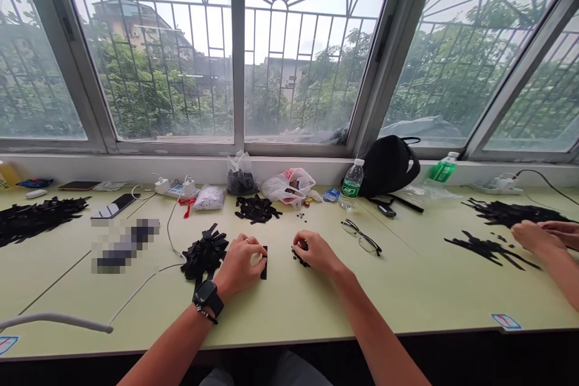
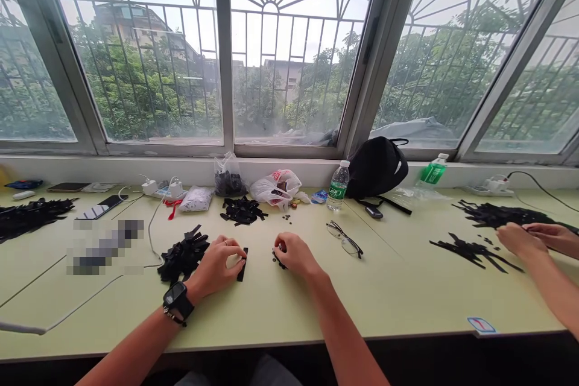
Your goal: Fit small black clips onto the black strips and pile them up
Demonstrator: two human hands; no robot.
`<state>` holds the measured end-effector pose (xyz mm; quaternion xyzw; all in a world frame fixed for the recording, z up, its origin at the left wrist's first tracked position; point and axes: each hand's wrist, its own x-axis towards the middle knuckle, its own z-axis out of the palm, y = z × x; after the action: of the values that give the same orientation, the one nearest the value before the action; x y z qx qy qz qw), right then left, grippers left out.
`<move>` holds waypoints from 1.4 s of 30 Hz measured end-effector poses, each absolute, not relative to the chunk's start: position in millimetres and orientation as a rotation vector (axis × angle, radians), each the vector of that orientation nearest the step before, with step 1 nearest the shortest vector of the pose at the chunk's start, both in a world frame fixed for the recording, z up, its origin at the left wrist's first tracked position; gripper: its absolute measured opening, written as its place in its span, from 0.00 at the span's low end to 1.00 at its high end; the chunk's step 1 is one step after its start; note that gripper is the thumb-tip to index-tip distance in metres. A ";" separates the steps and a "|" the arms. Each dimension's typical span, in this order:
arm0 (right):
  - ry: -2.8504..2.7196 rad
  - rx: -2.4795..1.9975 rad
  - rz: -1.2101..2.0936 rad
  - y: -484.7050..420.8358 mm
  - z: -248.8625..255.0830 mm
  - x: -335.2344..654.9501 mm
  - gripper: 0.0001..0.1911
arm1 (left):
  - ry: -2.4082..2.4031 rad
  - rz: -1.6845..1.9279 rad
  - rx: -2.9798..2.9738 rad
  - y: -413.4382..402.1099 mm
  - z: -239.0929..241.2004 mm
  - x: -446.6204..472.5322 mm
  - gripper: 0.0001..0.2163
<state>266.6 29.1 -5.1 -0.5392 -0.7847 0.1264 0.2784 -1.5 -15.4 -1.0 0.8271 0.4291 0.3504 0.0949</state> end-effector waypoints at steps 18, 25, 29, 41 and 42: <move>-2.120 -1.479 0.313 30.0 -9.2 268.6 0.06 | 1.318 0.985 2.516 -12.3 -10.5 -4.6 0.12; -2.110 -1.468 0.309 28.2 -7.4 267.3 0.06 | 1.355 0.932 2.542 -11.8 -15.2 -5.2 0.13; -2.111 -1.455 0.319 26.7 -6.0 267.6 0.04 | 1.321 0.931 2.565 -12.2 -16.1 -5.2 0.14; -2.101 -1.469 0.314 28.9 -9.7 268.8 0.05 | 1.279 0.917 2.576 -16.7 -13.9 -6.6 0.19; -2.100 -1.457 0.313 29.4 -9.5 268.4 0.05 | 1.279 0.912 2.576 -17.0 -13.6 -6.6 0.20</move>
<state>268.4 29.4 -9.5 -0.5433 -0.7829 0.1167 0.2797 -6.6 -17.0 -13.6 0.8521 0.4230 0.3018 0.0622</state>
